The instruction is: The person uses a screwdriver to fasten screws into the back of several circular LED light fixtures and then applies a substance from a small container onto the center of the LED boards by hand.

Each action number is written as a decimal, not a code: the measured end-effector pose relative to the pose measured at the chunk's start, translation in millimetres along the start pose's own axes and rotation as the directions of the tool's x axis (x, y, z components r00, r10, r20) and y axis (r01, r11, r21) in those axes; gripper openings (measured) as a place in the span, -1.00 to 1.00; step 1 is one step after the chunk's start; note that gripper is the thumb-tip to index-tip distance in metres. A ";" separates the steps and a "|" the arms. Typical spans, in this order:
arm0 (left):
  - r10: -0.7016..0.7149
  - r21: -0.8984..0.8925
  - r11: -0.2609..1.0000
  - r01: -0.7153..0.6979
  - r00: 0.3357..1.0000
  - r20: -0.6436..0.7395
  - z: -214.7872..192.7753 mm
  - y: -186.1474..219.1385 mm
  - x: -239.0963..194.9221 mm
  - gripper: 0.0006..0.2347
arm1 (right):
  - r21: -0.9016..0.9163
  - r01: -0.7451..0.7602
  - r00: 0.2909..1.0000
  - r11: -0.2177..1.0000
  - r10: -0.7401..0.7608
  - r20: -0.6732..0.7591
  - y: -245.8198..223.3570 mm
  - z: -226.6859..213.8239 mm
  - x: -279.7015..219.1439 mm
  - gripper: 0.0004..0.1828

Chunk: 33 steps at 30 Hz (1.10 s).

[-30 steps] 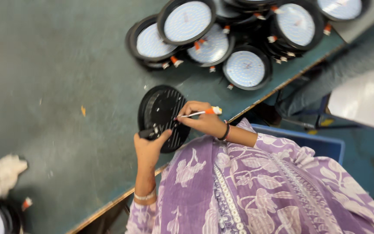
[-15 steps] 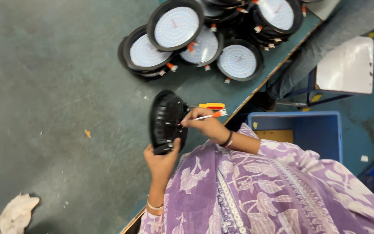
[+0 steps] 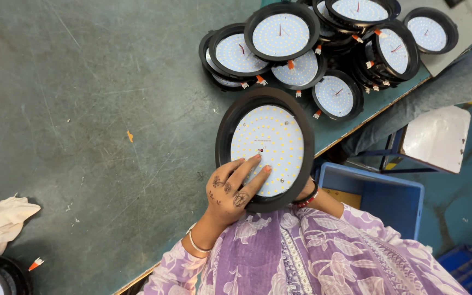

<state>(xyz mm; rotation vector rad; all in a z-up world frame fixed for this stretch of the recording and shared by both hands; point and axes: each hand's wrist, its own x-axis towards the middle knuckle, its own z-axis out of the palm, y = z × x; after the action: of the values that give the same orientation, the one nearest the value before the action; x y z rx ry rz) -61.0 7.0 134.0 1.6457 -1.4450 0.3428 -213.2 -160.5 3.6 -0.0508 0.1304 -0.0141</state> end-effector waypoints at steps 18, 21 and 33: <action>-0.430 0.071 0.903 0.425 0.895 0.121 45.8 -20.6 -31.5 -0.40 | -0.874 0.097 0.912 0.476 -0.395 -0.114 -29.5 -38.7 46.2 -0.52; -0.540 0.279 0.825 0.492 0.831 0.131 69.7 -45.0 -49.3 -0.44 | -0.970 -0.041 0.886 0.238 -0.440 -0.146 -111.0 -40.7 2.2 -0.69; -0.672 0.738 0.606 0.296 0.687 0.276 172.5 -115.5 -110.8 -0.23 | -0.952 0.305 -0.200 -0.026 -0.979 -0.038 -663.3 -185.6 -193.1 -0.77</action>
<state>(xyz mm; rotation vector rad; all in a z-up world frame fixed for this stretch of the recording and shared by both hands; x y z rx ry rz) -46.4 -60.0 -91.1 2.8404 -1.1837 0.0225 -436.1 -828.7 -121.0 -1.0045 1.1895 -1.4891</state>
